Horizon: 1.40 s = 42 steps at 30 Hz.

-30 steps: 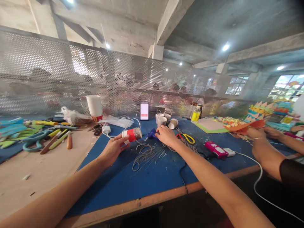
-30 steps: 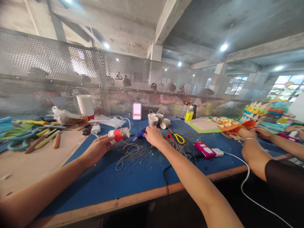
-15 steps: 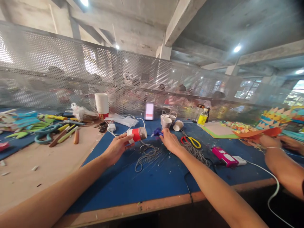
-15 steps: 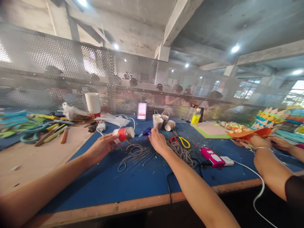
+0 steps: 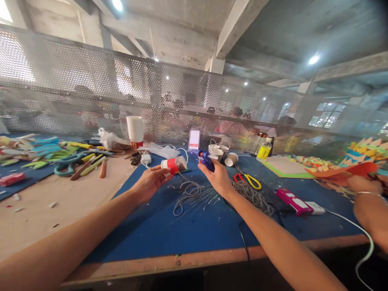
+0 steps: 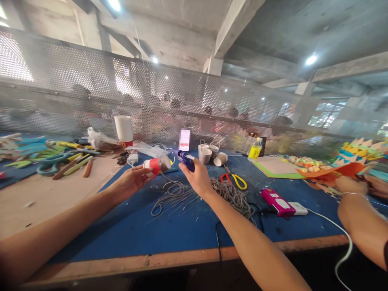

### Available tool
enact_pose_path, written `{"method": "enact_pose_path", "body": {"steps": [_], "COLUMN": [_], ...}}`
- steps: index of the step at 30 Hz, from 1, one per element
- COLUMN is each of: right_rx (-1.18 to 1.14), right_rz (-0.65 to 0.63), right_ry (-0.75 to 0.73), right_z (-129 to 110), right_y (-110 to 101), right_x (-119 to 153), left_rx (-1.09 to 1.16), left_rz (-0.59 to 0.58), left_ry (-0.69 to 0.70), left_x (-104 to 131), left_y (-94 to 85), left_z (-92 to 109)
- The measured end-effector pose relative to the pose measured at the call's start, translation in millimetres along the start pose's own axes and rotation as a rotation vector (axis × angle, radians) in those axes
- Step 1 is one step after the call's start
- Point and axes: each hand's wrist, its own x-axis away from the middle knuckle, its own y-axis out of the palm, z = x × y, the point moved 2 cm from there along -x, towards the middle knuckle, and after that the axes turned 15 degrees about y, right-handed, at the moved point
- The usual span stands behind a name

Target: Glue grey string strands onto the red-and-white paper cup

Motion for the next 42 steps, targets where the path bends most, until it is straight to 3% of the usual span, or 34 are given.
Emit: {"method": "enact_pose_path", "body": {"steps": [7,16,42], "right_rx": [-0.038,0.163,0.432], "right_rz": [-0.117,-0.143,-0.066], "right_ry": [-0.029,-0.139,-0.177], "right_z": [-5,-9,2], "right_y": [7,14,19], "right_x": [8,21,20], "left_rx": [-0.130,-0.251,-0.235], "left_rz": [-0.012,0.024,0.024], "left_ry": [0.038,0.084,0.088], "left_x": [4,5,6], "left_y": [0.1,-1.4,1.4], "left_z": [6,9,9]}}
